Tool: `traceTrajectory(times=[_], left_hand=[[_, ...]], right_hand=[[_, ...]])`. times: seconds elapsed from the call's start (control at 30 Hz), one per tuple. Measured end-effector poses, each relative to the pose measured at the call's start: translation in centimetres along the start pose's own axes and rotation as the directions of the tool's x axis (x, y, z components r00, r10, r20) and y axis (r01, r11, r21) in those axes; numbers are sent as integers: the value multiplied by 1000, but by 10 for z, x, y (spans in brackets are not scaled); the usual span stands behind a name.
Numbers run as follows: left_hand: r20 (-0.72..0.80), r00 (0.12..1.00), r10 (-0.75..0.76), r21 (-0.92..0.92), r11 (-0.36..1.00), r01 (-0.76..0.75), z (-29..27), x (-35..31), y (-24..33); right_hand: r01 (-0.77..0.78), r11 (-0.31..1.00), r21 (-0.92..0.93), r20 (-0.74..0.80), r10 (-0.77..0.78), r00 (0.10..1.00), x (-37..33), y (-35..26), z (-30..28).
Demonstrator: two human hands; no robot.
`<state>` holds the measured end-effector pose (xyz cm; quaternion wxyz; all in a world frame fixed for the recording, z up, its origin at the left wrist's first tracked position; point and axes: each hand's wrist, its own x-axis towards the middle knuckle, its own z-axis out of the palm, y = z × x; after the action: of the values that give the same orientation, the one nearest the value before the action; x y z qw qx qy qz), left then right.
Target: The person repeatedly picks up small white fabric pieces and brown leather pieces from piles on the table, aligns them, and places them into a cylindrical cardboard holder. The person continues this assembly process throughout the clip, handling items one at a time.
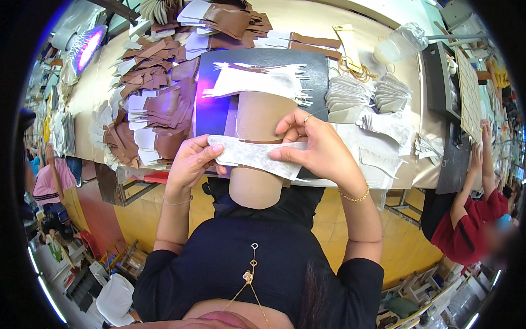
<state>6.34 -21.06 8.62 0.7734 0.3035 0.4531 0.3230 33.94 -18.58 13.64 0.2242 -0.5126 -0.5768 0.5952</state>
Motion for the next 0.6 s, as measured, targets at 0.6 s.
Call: traceTrajectory(times=[0.6], left_hand=[[-81,979,187,-124,973,-196,12,-1,-12]], right_hand=[[523,588,-617,69,-622,780,-18,-17,77]])
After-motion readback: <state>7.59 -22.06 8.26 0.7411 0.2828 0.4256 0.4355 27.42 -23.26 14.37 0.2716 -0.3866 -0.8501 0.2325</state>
